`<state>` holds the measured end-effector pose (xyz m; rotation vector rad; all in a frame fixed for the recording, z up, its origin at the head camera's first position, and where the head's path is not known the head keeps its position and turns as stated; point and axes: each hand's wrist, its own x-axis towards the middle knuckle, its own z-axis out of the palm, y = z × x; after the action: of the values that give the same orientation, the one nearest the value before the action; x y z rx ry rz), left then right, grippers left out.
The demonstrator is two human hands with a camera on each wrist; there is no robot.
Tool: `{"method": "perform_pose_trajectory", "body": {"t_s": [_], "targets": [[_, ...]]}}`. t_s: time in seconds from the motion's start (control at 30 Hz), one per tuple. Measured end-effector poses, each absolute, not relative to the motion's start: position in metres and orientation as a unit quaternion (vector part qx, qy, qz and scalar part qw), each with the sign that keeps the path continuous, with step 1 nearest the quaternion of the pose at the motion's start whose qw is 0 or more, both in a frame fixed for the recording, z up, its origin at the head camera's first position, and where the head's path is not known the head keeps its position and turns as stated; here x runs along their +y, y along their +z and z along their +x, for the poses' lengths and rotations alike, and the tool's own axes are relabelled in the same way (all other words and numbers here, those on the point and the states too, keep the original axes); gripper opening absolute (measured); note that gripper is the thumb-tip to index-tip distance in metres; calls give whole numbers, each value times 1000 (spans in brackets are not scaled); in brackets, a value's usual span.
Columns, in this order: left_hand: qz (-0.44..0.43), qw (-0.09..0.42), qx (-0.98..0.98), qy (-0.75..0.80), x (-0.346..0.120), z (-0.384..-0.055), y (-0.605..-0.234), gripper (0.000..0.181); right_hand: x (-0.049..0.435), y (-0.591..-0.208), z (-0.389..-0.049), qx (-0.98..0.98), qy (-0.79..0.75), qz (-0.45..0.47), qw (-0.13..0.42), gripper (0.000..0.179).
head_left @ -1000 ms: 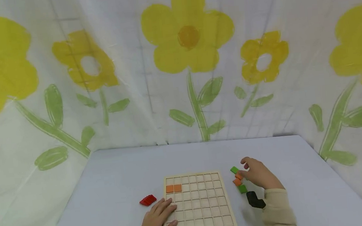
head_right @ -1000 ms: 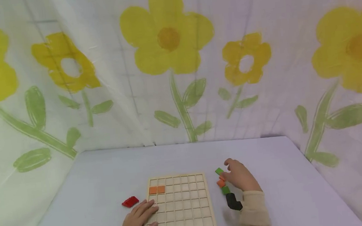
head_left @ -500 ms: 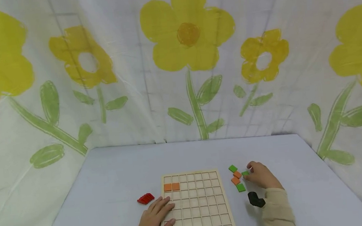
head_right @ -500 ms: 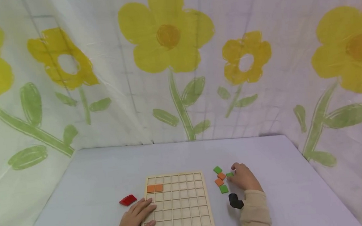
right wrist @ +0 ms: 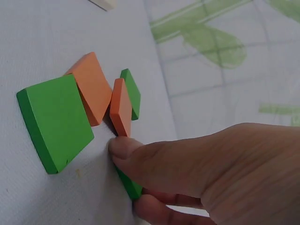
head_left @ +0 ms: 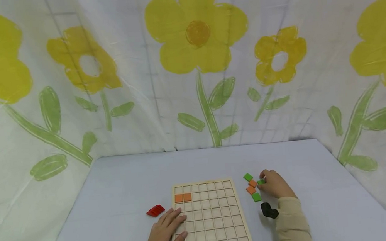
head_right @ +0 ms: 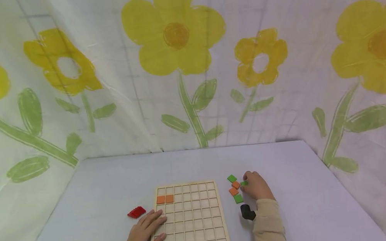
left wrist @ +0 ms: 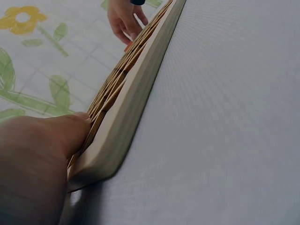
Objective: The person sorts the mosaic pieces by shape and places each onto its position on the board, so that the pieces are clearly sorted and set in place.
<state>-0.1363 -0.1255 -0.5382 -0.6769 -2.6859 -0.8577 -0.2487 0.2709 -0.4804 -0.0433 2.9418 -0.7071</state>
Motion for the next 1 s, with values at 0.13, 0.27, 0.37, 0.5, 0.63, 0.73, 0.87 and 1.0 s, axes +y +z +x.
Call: {"method": "perform_pose_trajectory", "body": {"t_s": [0.13,0.27,0.37,0.5,0.63,0.73,0.87,1.0], "targets": [[-231,123,-919,-294,-125,-135,-537,40,269,-477,-247,971,-231,-11,55,29],[-232,126,-920,-291,-124,-135,-537,40,267,-475,-246,969,-238,-3,63,28],[-232,128,-920,-289,-124,-135,-537,40,266,-475,-246,969,-238,-5,62,27],[-231,128,-919,-292,-124,-135,-536,40,267,-477,-246,970,-235,-6,64,27],[-234,136,-917,-292,-123,-135,-536,40,268,-476,-246,970,-236,-5,62,30],[-235,141,-917,-289,-123,-134,-535,39,266,-473,-246,969,-241,-10,55,32],[-234,139,-918,-289,-123,-134,-533,39,260,-471,-248,964,-262,-21,47,37],[-233,135,-919,-288,-123,-134,-532,39,249,-469,-252,958,-282,-39,38,35]]}}
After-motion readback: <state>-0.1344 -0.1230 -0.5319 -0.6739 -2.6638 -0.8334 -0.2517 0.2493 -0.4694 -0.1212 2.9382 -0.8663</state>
